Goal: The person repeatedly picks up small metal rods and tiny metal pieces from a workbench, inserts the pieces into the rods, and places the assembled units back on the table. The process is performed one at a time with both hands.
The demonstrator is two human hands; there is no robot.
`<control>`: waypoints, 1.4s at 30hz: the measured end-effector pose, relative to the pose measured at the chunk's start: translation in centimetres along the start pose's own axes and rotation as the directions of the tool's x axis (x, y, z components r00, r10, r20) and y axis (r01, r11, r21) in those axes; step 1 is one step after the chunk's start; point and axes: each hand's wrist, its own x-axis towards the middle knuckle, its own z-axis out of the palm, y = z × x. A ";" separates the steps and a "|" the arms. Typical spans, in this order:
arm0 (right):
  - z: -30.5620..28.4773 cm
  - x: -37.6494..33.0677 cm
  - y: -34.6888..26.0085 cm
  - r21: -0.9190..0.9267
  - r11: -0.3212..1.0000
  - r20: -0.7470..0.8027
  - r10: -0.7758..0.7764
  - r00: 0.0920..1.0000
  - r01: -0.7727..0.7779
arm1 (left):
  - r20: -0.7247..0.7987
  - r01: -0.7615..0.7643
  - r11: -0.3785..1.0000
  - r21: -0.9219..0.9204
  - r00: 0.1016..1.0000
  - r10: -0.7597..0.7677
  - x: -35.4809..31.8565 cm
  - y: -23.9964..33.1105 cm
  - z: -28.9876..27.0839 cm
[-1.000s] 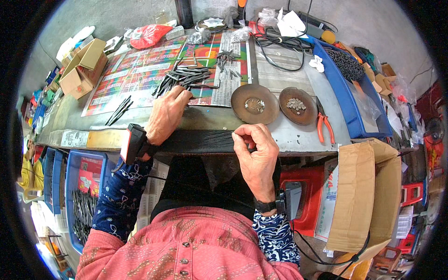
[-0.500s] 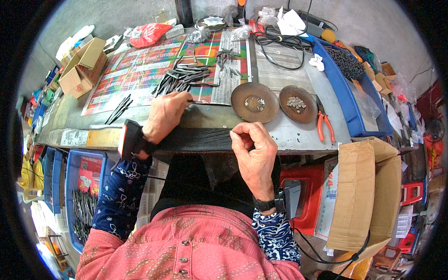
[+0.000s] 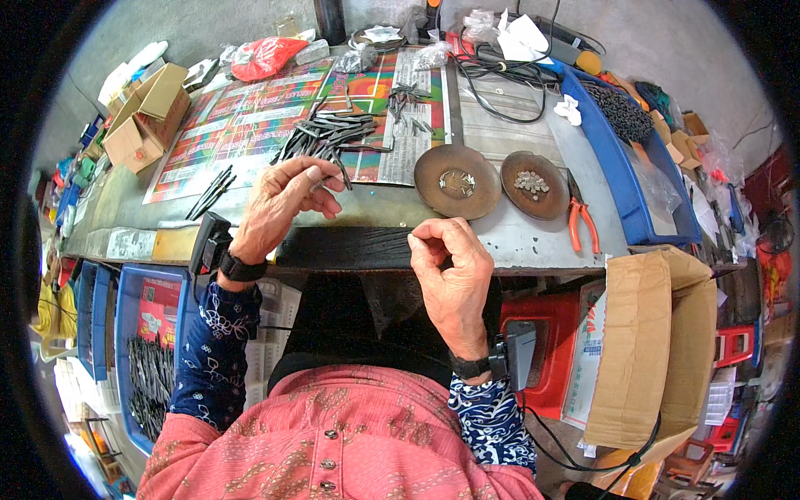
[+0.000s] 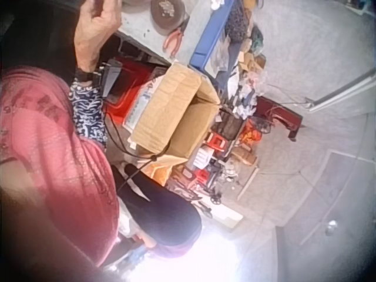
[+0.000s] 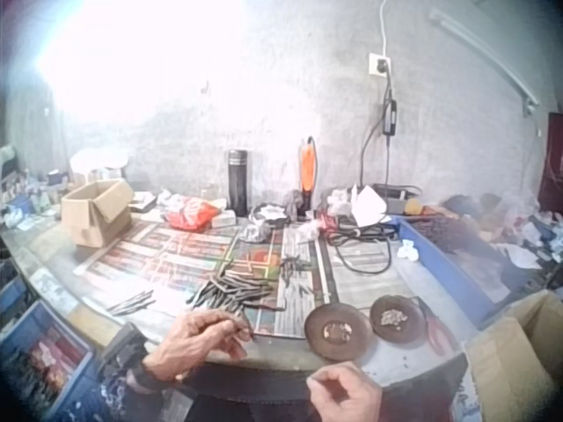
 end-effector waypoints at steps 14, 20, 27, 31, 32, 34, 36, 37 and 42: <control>0.3 -0.1 0.0 -0.004 1.000 0.009 -0.005 1.000 0.005 | -0.180 -0.017 0.984 0.178 0.982 0.049 -0.2 -0.3 0.9; 0.5 0.0 0.0 0.015 0.999 -0.020 -0.032 0.999 0.033 | -0.172 -0.085 0.880 0.468 0.968 0.185 0.3 -0.5 0.3; 0.4 -0.1 0.1 0.024 1.000 -0.018 -0.019 1.000 0.019 | -0.139 -0.224 0.655 0.722 0.880 0.454 0.7 -1.6 0.9; 0.3 -0.2 0.2 0.026 0.999 -0.031 -0.029 0.999 0.030 | -0.123 -0.246 0.639 0.729 0.871 0.476 0.6 -1.4 1.1; 0.3 -0.2 0.2 0.021 0.999 -0.030 -0.031 0.999 0.032 | -0.126 -0.233 0.645 0.728 0.879 0.459 0.6 -1.3 1.1; 0.2 -0.2 0.2 0.024 1.000 -0.024 -0.016 1.000 0.017 | -0.114 -0.229 0.643 0.731 0.888 0.446 0.5 -1.2 1.1; 0.1 -0.3 0.2 0.018 1.000 -0.003 -0.010 1.000 0.010 | -0.083 -0.248 0.626 0.739 0.889 0.450 0.4 -1.1 1.3; 0.0 -0.3 0.1 0.024 1.000 0.008 0.000 1.000 0.000 | -0.083 -0.248 0.618 0.746 0.886 0.456 0.4 -1.2 1.3; 0.0 -0.4 0.1 0.027 1.000 0.010 0.013 1.000 -0.014 | -0.096 -0.230 0.590 0.774 0.879 0.468 0.5 -1.3 1.4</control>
